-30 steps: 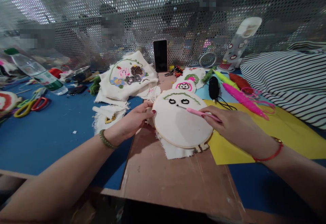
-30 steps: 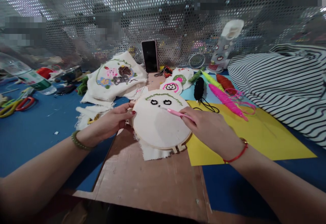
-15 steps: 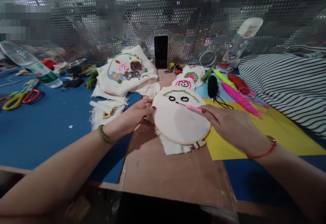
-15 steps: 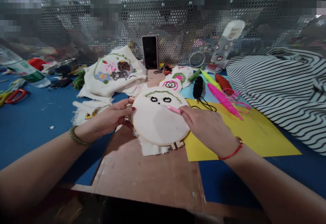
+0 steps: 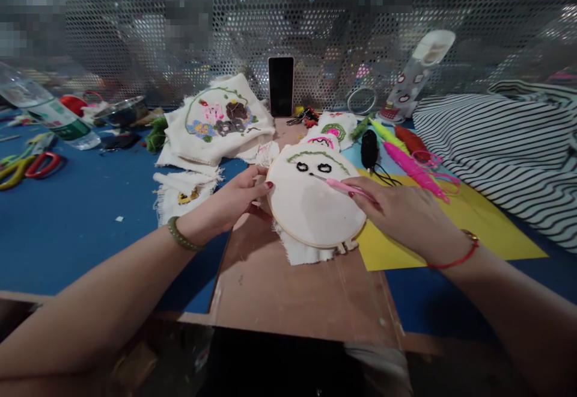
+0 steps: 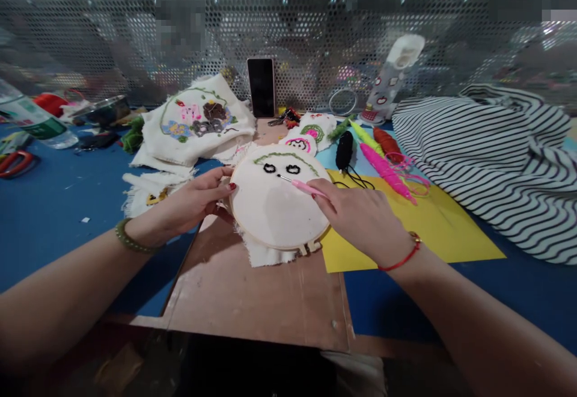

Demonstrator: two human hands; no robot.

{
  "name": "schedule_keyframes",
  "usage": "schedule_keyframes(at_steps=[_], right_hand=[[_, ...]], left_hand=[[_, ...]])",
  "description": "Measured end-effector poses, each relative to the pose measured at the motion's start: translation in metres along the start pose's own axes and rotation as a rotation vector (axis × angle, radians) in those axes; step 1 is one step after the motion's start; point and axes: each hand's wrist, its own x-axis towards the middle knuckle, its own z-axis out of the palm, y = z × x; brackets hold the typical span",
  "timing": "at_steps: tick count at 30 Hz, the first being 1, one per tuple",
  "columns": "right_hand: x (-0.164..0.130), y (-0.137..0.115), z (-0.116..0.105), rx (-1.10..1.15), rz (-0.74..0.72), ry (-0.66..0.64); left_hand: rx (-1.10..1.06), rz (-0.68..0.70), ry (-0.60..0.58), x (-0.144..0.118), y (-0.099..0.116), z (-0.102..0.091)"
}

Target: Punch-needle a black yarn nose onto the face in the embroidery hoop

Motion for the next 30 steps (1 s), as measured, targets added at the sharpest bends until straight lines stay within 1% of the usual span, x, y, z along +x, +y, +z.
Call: schedule_keyframes(at_steps=[6,12,22,26,30], right_hand=[[-0.0008,-0.001,-0.0041,-0.028,0.023,-0.016],[-0.0014,-0.0019,-0.0023,-0.048,0.037,-0.012],[-0.0025,-0.0035,-0.0029,-0.113,0.028,-0.006],[-0.0049,-0.0057,0.0,-0.177,-0.002,0.021],[-0.0096,-0.0089,0.0051,-0.286,-0.078,0.081]], left_hand=[[0.023,-0.019,0.014,-0.0017,0.004,0.0022],[0.035,-0.008,0.032,-0.0018,0.0042,0.0037],[0.037,0.004,-0.006,-0.003,0.0046,0.0026],[0.07,0.011,0.006,-0.0054,0.0057,0.0047],[0.085,0.004,0.019,-0.0072,0.0056,0.0068]])
